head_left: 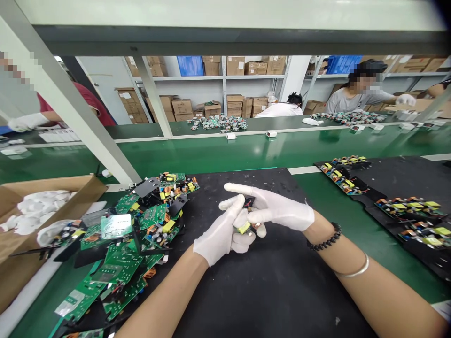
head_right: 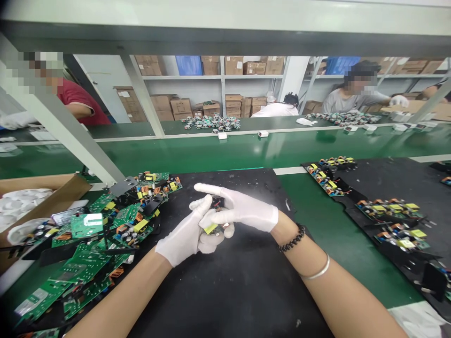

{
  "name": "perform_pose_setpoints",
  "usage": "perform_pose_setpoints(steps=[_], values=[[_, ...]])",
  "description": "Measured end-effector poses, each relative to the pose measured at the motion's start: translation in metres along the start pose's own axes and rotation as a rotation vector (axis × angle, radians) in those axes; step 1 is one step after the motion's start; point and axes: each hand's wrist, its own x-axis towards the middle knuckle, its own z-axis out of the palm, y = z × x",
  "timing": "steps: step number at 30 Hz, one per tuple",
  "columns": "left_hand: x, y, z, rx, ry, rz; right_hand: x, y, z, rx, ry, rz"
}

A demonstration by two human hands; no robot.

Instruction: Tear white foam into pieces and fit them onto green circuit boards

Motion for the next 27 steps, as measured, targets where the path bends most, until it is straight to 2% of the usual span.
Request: perform_pose_setpoints(steps=[5, 8, 10, 14, 18, 24, 27], values=[[-0.003, 0.002, 0.003, 0.032, 0.04, 0.016, -0.004, -0.006, 0.001, 0.114, -0.026, -0.002], [-0.002, 0.002, 0.003, -0.001, -0.014, 0.045, -0.003, -0.005, 0.003, 0.131, -0.002, -0.007], [-0.001, 0.001, 0.002, -0.012, -0.042, 0.04, -0.002, -0.004, 0.003, 0.107, 0.013, 0.0], [0.001, 0.002, 0.001, -0.015, 0.002, 0.007, 0.001, 0.002, -0.002, 0.053, 0.016, 0.007], [0.001, 0.004, 0.002, -0.052, -0.03, -0.016, 0.003, 0.006, -0.003, 0.026, 0.04, -0.006], [0.001, 0.005, 0.004, -0.076, -0.053, 0.022, 0.0, -0.001, 0.004, -0.042, 0.114, -0.037], [0.003, 0.004, 0.004, -0.141, -0.045, 0.018, 0.001, -0.003, 0.007, -0.097, 0.169, -0.003]])
